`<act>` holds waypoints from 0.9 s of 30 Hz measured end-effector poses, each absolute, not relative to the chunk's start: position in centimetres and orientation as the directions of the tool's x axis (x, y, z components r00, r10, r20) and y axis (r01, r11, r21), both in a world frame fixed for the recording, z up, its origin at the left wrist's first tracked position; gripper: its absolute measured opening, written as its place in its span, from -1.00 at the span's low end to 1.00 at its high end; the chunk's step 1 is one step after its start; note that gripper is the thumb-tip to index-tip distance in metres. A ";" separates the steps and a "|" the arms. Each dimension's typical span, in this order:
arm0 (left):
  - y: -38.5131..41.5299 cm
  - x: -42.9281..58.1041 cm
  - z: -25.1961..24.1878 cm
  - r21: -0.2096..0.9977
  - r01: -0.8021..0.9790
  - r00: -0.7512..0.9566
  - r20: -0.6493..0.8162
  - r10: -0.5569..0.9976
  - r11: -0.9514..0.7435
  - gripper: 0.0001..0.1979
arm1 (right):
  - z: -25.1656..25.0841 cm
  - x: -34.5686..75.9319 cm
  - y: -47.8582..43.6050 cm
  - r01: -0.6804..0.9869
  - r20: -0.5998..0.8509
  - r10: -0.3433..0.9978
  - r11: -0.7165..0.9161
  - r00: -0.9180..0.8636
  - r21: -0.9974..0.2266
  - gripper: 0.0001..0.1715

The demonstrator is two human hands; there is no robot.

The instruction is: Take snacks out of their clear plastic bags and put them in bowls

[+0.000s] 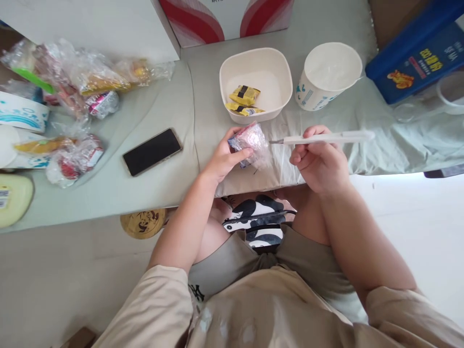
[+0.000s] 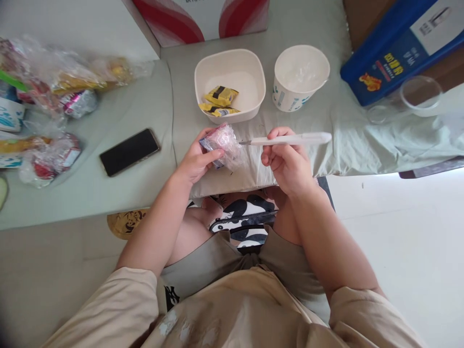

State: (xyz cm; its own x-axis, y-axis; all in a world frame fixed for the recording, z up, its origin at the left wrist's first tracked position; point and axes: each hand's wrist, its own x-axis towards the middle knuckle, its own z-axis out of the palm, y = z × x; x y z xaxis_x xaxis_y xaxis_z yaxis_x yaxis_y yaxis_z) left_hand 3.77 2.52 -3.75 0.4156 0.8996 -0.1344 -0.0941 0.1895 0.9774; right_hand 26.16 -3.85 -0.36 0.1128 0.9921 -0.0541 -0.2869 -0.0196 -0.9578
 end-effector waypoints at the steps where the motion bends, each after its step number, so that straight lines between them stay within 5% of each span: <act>1: 2.5 3.8 -3.8 0.977 -0.095 0.415 -0.137 0.899 0.192 -0.34 | -0.4 26.1 -3.9 -0.276 -0.040 0.992 -0.006 0.117 -0.961 -0.65; 10: 2.5 3.7 -4.0 0.978 -0.094 0.407 -0.134 0.903 0.187 -0.33 | -0.7 24.9 -3.7 -0.206 -0.015 0.980 0.027 0.199 -0.978 -0.75; 15: 2.5 3.8 -4.1 0.974 -0.100 0.409 -0.144 0.901 0.201 -0.34 | -0.7 24.5 -4.2 -0.192 0.006 0.987 0.037 0.158 -0.981 -0.65; 22: 2.5 3.9 -3.5 0.981 -0.032 0.398 -0.165 0.903 0.193 -0.29 | -1.2 23.4 -4.0 -0.117 0.077 0.907 0.137 0.413 -0.984 -0.63; 27: 2.3 3.8 -3.2 0.976 -0.077 0.399 -0.156 0.904 0.203 -0.32 | -1.5 22.3 -3.8 -0.164 0.035 0.921 0.106 0.389 -0.981 -0.60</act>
State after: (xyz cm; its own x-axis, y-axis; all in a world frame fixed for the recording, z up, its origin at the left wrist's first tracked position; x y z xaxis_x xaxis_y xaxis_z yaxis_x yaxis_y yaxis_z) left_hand 3.85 2.25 -3.15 0.3988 0.9036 -0.1565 -0.0772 0.2031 0.9761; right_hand 22.34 -3.80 -1.53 0.3885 0.9208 0.0351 -0.1638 0.1065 -0.9807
